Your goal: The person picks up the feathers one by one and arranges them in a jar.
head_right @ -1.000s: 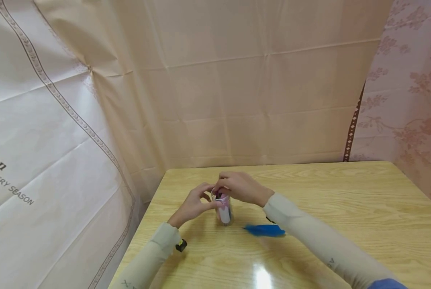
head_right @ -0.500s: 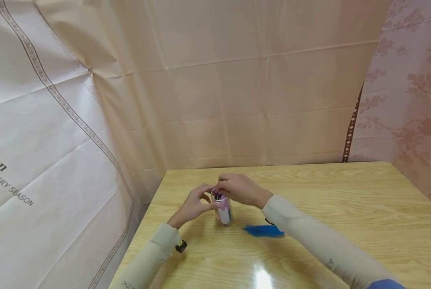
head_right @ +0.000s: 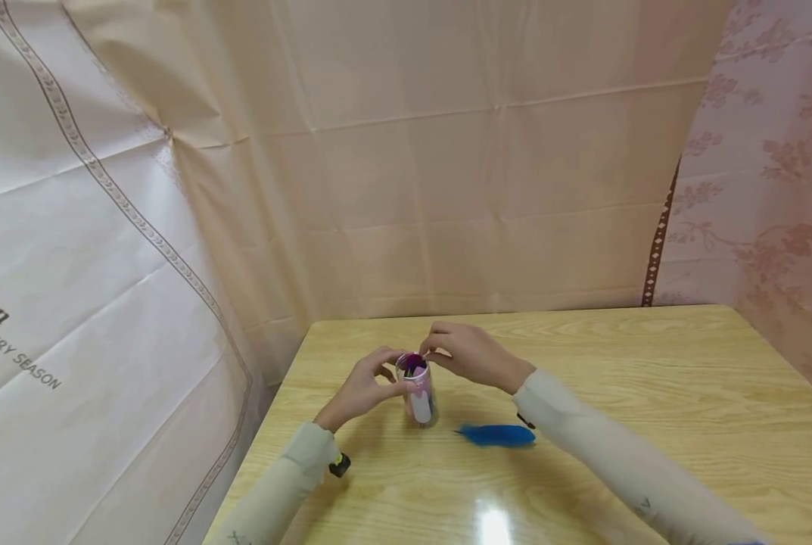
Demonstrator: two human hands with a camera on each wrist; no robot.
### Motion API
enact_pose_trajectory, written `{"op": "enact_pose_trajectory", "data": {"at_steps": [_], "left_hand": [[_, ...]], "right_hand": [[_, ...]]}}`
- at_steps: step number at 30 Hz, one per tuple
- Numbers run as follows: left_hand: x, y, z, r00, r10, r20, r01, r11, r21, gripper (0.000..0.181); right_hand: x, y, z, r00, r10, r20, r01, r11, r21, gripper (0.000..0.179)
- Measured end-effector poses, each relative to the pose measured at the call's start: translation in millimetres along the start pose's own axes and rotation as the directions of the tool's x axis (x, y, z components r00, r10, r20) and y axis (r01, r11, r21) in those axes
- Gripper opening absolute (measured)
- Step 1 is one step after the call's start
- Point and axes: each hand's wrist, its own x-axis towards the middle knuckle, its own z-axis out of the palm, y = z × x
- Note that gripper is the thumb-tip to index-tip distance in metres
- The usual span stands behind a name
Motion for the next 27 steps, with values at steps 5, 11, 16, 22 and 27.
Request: {"op": "enact_pose_trajectory", "data": {"at_steps": [5,11,16,22,27], "left_hand": [[0.1,0.6,-0.1,1.0,-0.009,-0.003,0.009,1.0,-0.004,0.052],[0.2,0.1,0.6,1.0,-0.005,-0.002,0.005,1.0,-0.004,0.053],[-0.6,-0.3,1.9,1.0,0.0,-0.005,0.0,1.0,-0.015,0.052],[-0.2,-1.7,2.4,1.0,-0.004,-0.008,0.003,0.999,-0.032,0.05],[-0.6,-1.3,1.9,1.0,-0.003,-0.005,0.003,0.999,-0.043,0.049]], "right_hand": [[-15.6,4,-4,1.0,0.014,-0.006,-0.014,1.0,-0.02,0.015],[-35.4,9,-5,0.999,0.041,0.006,-0.041,0.998,-0.047,0.016],[-51.4,11,-7,0.993,0.11,0.039,-0.109,0.993,-0.044,0.013],[-70.8,15,-5,0.987,0.149,0.057,-0.146,0.988,-0.056,0.013],[-87.6,18,-3,0.981,0.181,0.064,-0.178,0.983,-0.047,0.015]]}}
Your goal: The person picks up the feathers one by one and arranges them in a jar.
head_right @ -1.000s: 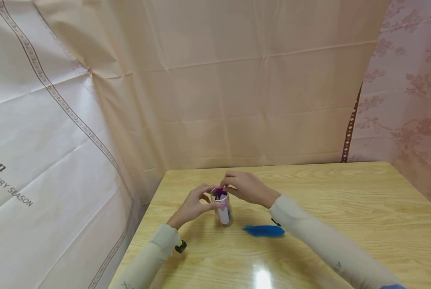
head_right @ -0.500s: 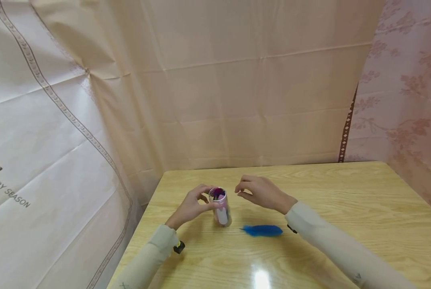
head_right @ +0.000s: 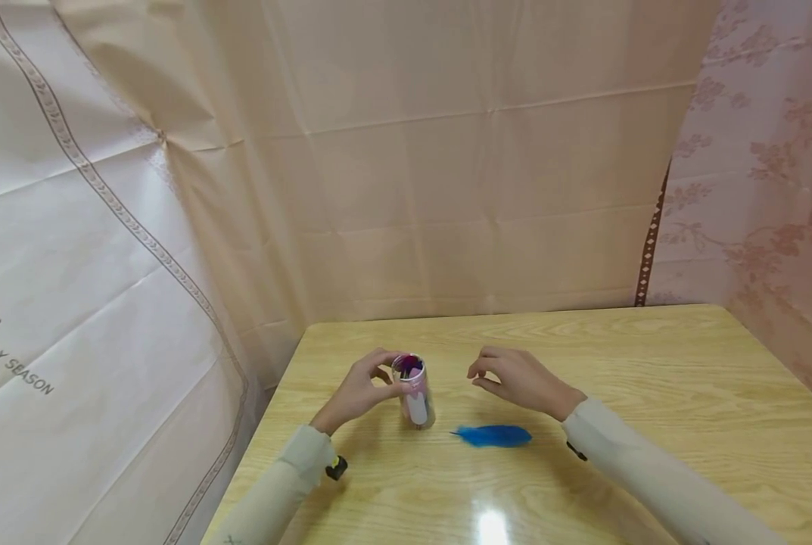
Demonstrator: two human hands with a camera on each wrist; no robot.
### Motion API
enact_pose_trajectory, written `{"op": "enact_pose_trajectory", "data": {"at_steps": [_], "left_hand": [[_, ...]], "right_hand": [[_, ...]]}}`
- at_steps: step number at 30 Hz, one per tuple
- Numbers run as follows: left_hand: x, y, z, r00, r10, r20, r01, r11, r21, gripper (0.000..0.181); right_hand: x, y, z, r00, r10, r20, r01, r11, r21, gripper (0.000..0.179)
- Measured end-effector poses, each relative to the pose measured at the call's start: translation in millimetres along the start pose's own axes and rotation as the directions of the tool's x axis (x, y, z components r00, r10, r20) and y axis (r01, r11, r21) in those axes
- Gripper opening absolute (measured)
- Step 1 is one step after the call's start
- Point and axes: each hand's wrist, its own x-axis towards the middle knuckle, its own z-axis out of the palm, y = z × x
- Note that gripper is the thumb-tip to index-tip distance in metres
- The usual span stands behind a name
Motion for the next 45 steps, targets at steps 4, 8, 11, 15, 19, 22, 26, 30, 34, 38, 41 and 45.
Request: {"op": "enact_pose_trajectory", "data": {"at_steps": [4,8,11,15,19,22,26,30,34,38,41,45], "left_hand": [[-0.1,-0.3,0.0,1.0,0.001,0.004,-0.001,1.0,0.014,0.05],[0.0,-0.5,0.2,1.0,0.007,0.0,-0.007,0.999,0.032,0.052],[-0.1,0.0,0.2,1.0,0.009,-0.002,-0.009,0.999,0.043,0.052],[-0.8,0.4,-0.3,1.0,0.007,0.001,-0.007,0.999,0.047,0.052],[-1.4,0.7,-1.2,1.0,0.008,-0.002,-0.008,0.999,0.041,0.052],[-0.9,1.6,-1.6,1.0,0.009,-0.002,-0.009,0.999,0.041,0.053],[-0.4,1.9,-1.1,1.0,0.002,0.004,-0.003,0.999,0.044,0.053],[-0.3,1.8,-0.7,1.0,-0.001,0.005,0.001,0.999,0.037,0.052],[-0.1,1.7,-0.7,1.0,0.006,0.004,-0.006,0.999,0.033,0.051],[0.2,0.4,-0.5,1.0,0.02,0.004,-0.021,0.999,0.043,0.053],[-0.2,-0.1,-0.3,1.0,0.024,0.004,-0.024,0.999,0.041,0.053],[-0.8,0.5,-0.7,1.0,0.017,0.004,-0.017,0.999,0.033,0.052]], "right_hand": [[-13.9,2,3,1.0,0.003,0.013,-0.004,1.0,0.001,0.014],[-27.0,4,5,1.0,-0.002,0.029,0.001,1.0,0.007,0.013],[-36.2,5,7,0.999,0.007,0.033,-0.008,1.0,0.02,0.011],[-47.5,6,10,0.999,0.021,0.044,-0.023,0.999,0.041,0.009],[-56.8,7,12,0.995,0.05,0.088,-0.055,0.996,0.066,0.01],[-62.5,6,13,0.989,0.078,0.123,-0.088,0.993,0.077,0.011],[-69.2,4,13,0.979,0.115,0.169,-0.131,0.988,0.087,0.015],[-75.9,5,15,0.965,0.152,0.214,-0.177,0.979,0.102,0.022],[-80.9,5,19,0.961,0.158,0.228,-0.184,0.978,0.097,0.025],[-83.6,7,22,0.962,0.152,0.226,-0.174,0.982,0.078,0.024],[-83.7,7,23,0.959,0.162,0.232,-0.184,0.98,0.075,0.021],[-82.7,5,22,0.952,0.18,0.246,-0.208,0.974,0.091,0.015]]}}
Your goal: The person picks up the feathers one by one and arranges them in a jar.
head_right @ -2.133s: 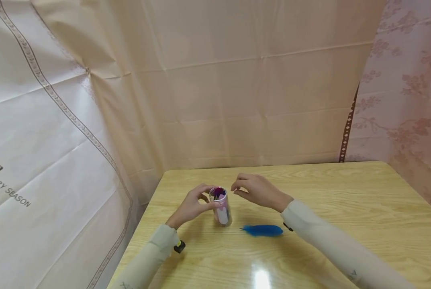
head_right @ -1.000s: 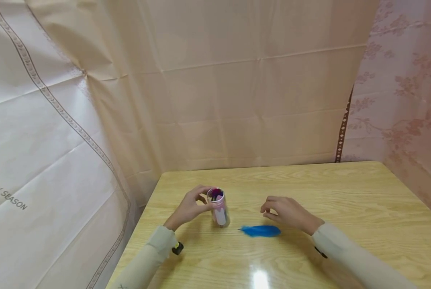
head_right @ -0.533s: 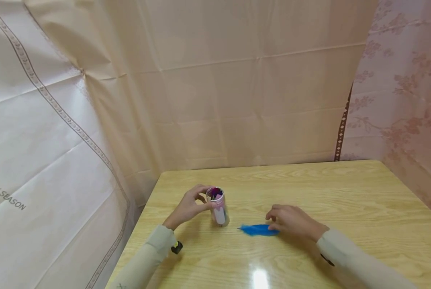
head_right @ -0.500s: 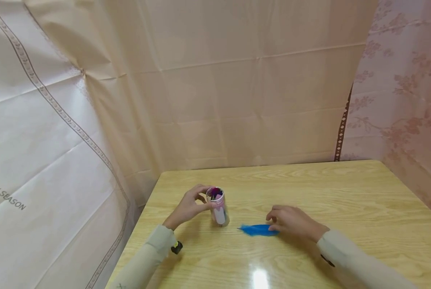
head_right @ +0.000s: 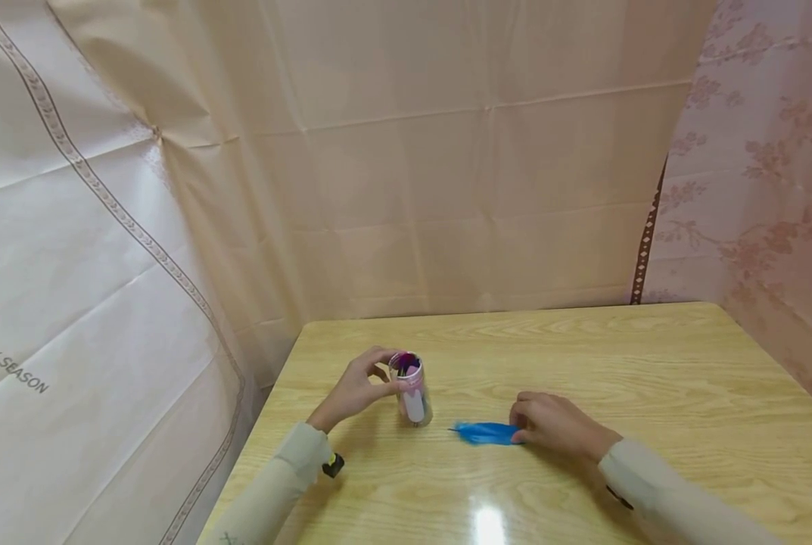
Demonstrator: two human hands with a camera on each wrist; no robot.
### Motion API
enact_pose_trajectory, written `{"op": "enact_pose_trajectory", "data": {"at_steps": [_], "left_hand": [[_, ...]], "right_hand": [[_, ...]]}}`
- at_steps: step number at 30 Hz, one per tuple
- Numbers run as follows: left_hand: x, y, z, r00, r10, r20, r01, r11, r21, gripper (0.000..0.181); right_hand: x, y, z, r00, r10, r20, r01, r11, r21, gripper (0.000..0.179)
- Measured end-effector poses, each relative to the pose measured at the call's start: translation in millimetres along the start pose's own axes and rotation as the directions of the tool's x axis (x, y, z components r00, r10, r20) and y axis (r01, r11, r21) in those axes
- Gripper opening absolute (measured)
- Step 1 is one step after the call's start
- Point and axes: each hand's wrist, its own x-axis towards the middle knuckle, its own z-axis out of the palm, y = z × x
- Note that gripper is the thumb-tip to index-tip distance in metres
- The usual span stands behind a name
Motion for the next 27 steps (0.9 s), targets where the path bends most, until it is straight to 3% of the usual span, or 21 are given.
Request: {"op": "enact_pose_trajectory", "data": {"at_steps": [13,20,27], "left_hand": [[0.0,1.7,1.7,1.0,-0.025,-0.005,0.024,0.999,-0.034,0.054],[0.5,1.1,2.4,1.0,-0.019,-0.004,0.019,0.999,-0.042,0.054],[0.4,2.6,0.4,1.0,0.001,-0.002,-0.001,1.0,-0.025,0.05]], "right_hand": [[0.1,-1,0,1.0,-0.012,0.011,0.01,0.993,0.12,0.007],[-0.3,1,-3,0.997,0.076,0.029,-0.081,0.966,0.246,0.008],[0.4,2,-10,0.996,0.086,-0.023,-0.076,0.954,0.289,0.005]]}}
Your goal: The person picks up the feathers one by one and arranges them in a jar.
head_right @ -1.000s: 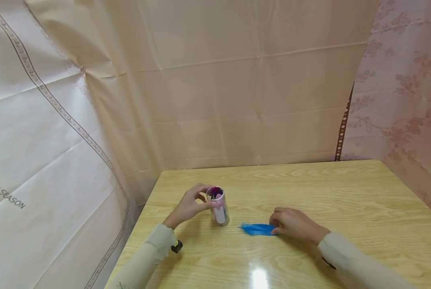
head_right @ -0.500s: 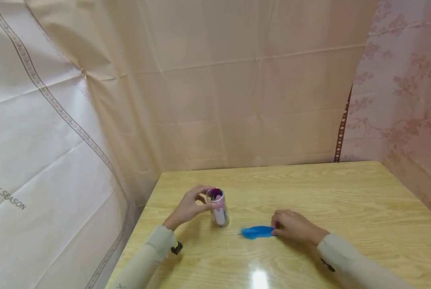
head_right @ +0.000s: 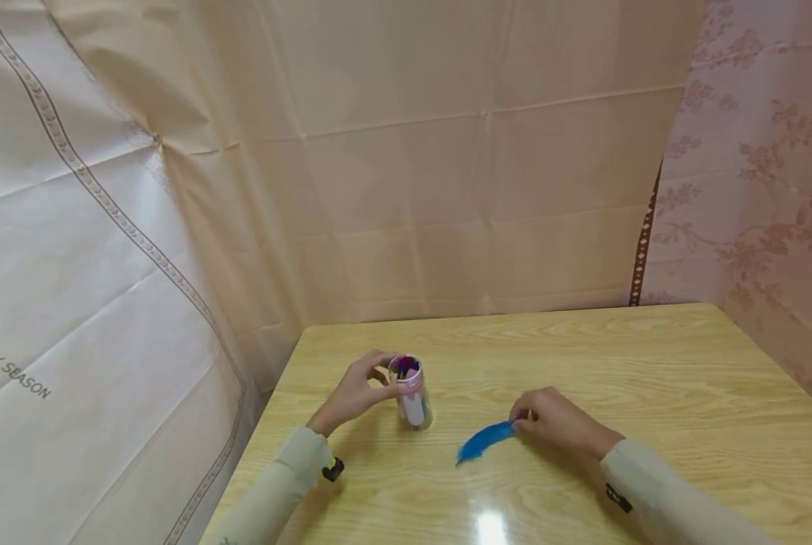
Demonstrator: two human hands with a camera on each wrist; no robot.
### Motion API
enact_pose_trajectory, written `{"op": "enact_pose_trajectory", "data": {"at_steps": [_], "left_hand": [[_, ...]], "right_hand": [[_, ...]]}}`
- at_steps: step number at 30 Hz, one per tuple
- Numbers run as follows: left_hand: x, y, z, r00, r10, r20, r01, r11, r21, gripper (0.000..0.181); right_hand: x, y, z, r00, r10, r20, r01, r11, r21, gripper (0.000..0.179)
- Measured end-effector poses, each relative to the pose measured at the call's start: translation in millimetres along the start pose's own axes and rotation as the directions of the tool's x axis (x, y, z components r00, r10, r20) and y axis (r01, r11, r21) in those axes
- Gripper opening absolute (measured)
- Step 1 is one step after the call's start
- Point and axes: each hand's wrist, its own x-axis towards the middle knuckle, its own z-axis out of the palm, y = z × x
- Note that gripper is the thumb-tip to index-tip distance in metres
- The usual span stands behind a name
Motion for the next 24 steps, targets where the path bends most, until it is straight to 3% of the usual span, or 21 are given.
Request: {"op": "enact_pose_trajectory", "data": {"at_steps": [14,24], "left_hand": [[-1.2,0.4,2.1,1.0,-0.018,-0.008,0.018,1.0,-0.017,0.053],[-0.3,2.0,-1.1,1.0,0.0,0.006,0.0,1.0,0.029,0.053]], "right_hand": [[1.9,-10,-12,0.985,-0.042,-0.166,0.04,0.999,-0.014,0.004],[5.6,-11,-23,0.973,0.02,-0.229,-0.023,1.0,-0.008,0.004]]}}
